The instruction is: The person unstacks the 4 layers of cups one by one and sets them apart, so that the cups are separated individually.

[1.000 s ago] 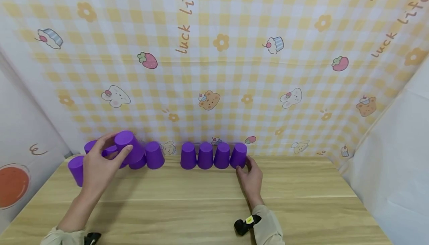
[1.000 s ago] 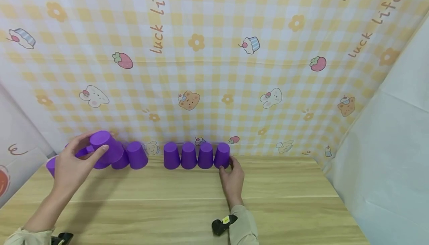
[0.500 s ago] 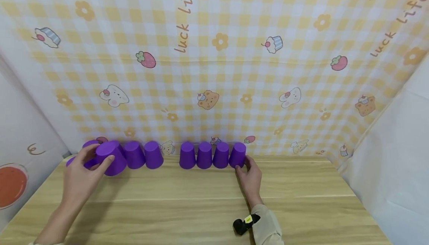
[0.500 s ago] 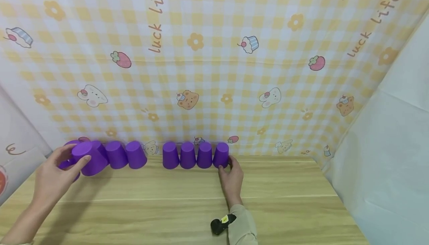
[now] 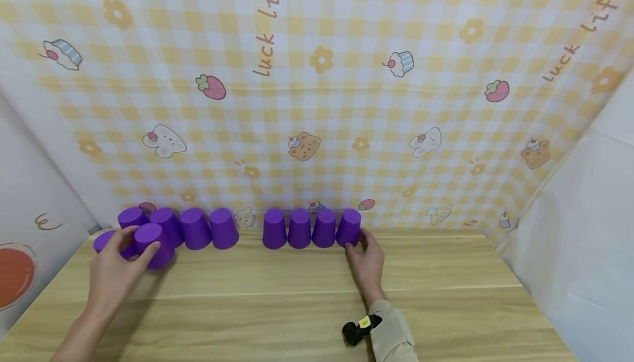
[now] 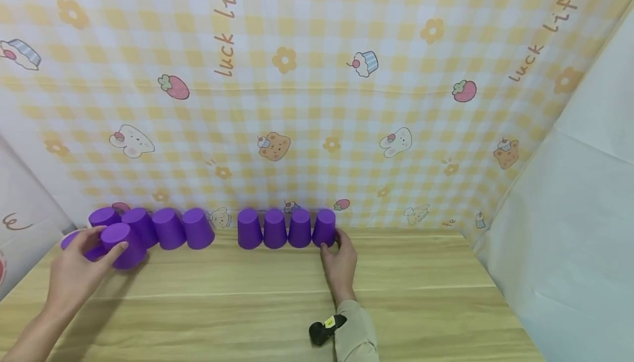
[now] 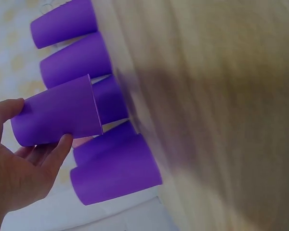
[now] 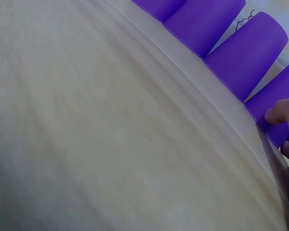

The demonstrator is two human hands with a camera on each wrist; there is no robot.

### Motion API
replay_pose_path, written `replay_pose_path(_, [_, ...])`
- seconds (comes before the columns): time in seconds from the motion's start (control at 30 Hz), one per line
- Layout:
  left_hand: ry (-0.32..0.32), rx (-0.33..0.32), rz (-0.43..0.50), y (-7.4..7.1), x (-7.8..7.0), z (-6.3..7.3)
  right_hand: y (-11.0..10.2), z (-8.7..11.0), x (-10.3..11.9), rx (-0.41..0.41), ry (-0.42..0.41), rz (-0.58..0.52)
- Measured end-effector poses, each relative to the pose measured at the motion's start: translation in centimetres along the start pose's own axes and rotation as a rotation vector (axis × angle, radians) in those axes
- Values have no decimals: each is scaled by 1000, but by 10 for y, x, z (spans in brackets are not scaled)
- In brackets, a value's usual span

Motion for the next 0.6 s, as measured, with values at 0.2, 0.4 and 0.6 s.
replay_pose_path(0.2, [-5, 21, -23, 5, 10, 1, -1, 0, 1, -3, -6, 1])
replay_pose_path(0.4, [-4, 53, -48, 11, 16, 1, 0, 0, 1, -2, -11, 3])
replay_pose_path(0.6, [23, 61, -75, 13, 18, 2, -1, 0, 0, 1, 2, 15])
Point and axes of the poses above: each hand's wrist, its own z-axis away from the middle knuckle, its own y-axis out of the palm, x = y × z, the point moved 9 cm from there along -z, towards the middle knuckle, and after that the axes turned 2 degrees about y, right-handed, at the moved point
